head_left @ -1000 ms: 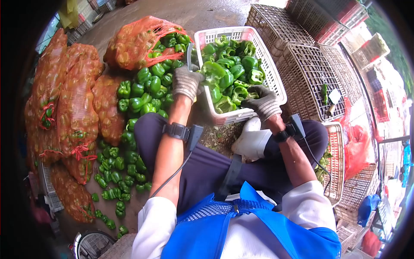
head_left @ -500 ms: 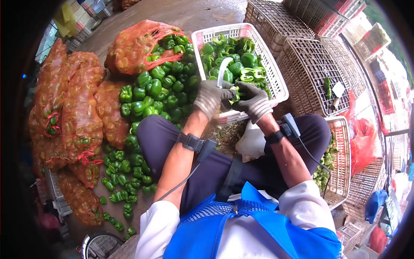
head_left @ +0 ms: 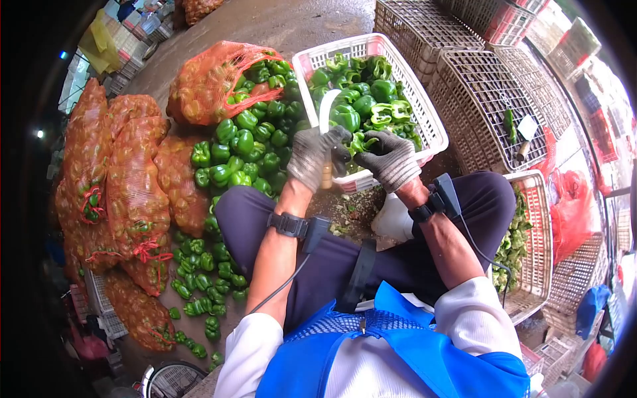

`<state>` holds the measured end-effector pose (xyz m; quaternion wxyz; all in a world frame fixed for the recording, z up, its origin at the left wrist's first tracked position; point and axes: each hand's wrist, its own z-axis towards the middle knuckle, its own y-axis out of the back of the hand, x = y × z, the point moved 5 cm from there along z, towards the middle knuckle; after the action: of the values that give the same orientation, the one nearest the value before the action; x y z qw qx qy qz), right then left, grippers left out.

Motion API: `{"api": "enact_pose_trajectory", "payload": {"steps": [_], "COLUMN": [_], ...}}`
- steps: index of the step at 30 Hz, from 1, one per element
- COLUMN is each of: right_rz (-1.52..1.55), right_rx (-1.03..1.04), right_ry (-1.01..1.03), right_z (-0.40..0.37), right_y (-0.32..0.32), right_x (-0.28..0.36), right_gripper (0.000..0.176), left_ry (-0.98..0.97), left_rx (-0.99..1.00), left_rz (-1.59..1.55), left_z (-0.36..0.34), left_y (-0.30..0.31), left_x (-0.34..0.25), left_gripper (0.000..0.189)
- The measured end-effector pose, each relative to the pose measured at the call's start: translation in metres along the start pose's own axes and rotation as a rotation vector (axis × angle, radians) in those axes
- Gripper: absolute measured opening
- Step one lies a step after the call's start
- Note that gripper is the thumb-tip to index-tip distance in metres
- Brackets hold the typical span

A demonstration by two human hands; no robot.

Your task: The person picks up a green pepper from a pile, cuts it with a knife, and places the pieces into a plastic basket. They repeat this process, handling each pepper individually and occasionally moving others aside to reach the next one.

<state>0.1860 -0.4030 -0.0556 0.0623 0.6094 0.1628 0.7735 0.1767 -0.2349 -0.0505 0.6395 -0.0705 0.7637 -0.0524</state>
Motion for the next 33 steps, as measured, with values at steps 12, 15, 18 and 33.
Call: {"api": "enact_pose_trajectory", "payload": {"steps": [12, 15, 18, 33], "right_rz": [-0.079, 0.018, 0.042, -0.615], "right_rx": [0.27, 0.303, 0.29, 0.248], "right_ry": [-0.237, -0.332, -0.446, 0.132], "right_z": [-0.011, -0.016, -0.022, -0.024], "right_y": [-0.012, -0.016, -0.024, -0.039], "right_x": [-0.012, -0.029, -0.037, -0.04], "right_gripper": [0.031, 0.029, 0.023, 0.028], "left_ry": [-0.282, -0.437, -0.513, -0.184], "left_rx": [0.19, 0.117, 0.164, 0.127], "left_rz": [0.803, 1.122, 1.323, 1.48], "left_z": [-0.007, -0.012, -0.018, -0.004], "left_y": [-0.017, -0.025, -0.033, -0.042], "left_x": [-0.006, 0.0, 0.006, 0.034], "left_gripper": [0.019, 0.015, 0.009, 0.018]}}
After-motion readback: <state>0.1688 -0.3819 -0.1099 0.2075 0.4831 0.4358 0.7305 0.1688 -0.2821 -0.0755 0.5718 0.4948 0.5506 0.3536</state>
